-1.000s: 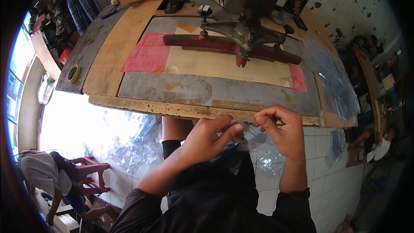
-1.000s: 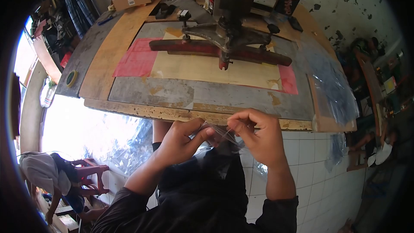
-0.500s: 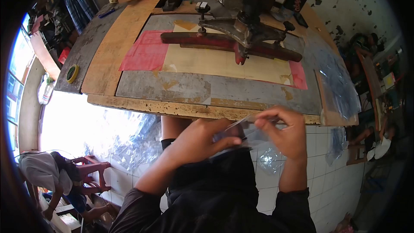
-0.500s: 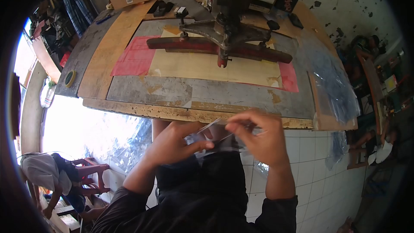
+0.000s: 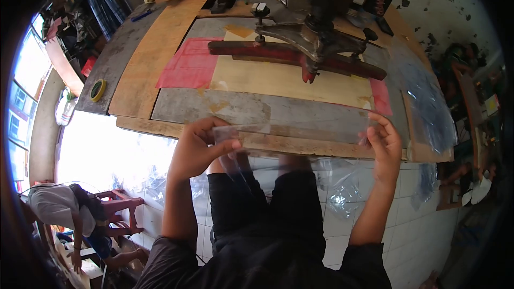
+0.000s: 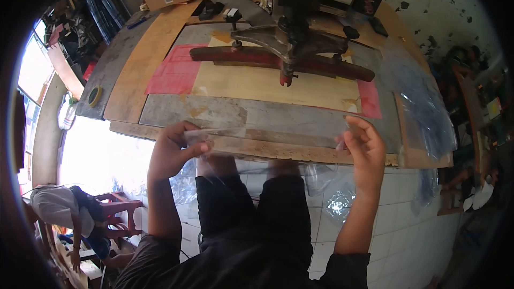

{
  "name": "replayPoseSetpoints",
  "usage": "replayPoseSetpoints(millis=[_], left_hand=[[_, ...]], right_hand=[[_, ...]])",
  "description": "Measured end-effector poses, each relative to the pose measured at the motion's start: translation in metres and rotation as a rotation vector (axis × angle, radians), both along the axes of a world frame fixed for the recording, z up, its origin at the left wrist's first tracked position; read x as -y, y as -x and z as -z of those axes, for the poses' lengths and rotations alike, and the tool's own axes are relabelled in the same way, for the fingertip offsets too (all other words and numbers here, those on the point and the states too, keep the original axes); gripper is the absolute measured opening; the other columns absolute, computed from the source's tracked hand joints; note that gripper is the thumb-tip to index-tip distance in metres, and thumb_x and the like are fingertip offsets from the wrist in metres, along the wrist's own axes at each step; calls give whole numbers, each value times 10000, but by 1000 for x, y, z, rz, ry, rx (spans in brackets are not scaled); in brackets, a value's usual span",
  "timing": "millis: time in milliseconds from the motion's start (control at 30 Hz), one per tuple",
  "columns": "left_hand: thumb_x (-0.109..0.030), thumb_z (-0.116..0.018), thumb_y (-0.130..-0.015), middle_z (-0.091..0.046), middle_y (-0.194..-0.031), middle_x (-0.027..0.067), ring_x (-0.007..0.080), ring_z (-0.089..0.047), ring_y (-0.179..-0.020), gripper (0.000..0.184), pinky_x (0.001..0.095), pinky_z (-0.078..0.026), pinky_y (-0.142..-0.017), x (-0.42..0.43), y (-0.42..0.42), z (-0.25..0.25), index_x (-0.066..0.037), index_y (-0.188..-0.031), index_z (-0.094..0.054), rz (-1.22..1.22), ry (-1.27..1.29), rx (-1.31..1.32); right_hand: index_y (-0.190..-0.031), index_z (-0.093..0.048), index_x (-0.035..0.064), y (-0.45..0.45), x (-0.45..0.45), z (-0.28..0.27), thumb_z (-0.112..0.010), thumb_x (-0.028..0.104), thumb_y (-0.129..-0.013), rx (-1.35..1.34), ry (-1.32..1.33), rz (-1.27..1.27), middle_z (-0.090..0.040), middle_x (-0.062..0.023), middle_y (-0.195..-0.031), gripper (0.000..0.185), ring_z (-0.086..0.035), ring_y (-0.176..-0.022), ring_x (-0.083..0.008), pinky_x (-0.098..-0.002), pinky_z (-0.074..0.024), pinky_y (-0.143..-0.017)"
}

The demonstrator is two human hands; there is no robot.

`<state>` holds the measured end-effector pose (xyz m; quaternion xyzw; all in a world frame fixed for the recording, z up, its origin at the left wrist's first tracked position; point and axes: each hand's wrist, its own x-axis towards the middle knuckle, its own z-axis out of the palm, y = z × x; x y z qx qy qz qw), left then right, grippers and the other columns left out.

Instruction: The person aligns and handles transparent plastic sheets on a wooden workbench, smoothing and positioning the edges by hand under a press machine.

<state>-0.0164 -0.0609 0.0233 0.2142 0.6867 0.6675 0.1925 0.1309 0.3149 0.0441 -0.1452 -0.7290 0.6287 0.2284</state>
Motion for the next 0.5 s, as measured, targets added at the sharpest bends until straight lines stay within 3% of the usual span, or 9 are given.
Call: replayPoseSetpoints(millis=[33,167,267,400,500], left_hand=[[-33,-800,-958,-786,-978,124,157,-761,-852,344,284,-616,-747,-2,-1,4,64,-1248,-641,-67,-78,66],[-18,-751,-994,-776,-1042,158,187,-765,-952,290,316,-637,-783,-17,-14,2,59,-1247,-630,-205,-202,26],[-10,-730,-1005,-771,-1064,161,181,-759,-956,278,314,-637,-787,-24,-11,10,56,-1256,-632,-177,-244,5],[-3,-692,-1028,-730,-955,98,147,-736,-889,341,304,-631,-773,-34,3,5,43,-1342,-570,-142,-188,-33],[3,-679,-1033,-702,-923,69,128,-720,-861,354,295,-633,-765,-38,15,22,39,-1361,-550,-138,-271,-41]], right_hand=[[-1295,-679,-5,-2,-2,1,-710,117,-1033,-18,-13,-12,-698,-32,-897,292,-648,-799,-94,-245,-493,-718],[-1419,-645,4,-4,-8,10,-658,74,-1023,-24,-78,-45,-668,-9,-886,402,-612,-770,-70,-228,-457,-695],[-1405,-654,2,2,-13,21,-610,79,-1017,-71,-129,-29,-626,12,-851,398,-557,-723,-52,-220,-440,-668],[-1375,-675,-1,17,-19,31,-587,123,-1021,-99,-170,4,-588,28,-827,386,-491,-668,-35,-204,-395,-614],[-1354,-689,6,22,-37,45,-582,143,-1015,-39,-92,-118,-583,37,-839,381,-452,-635,-19,-191,-345,-563]])
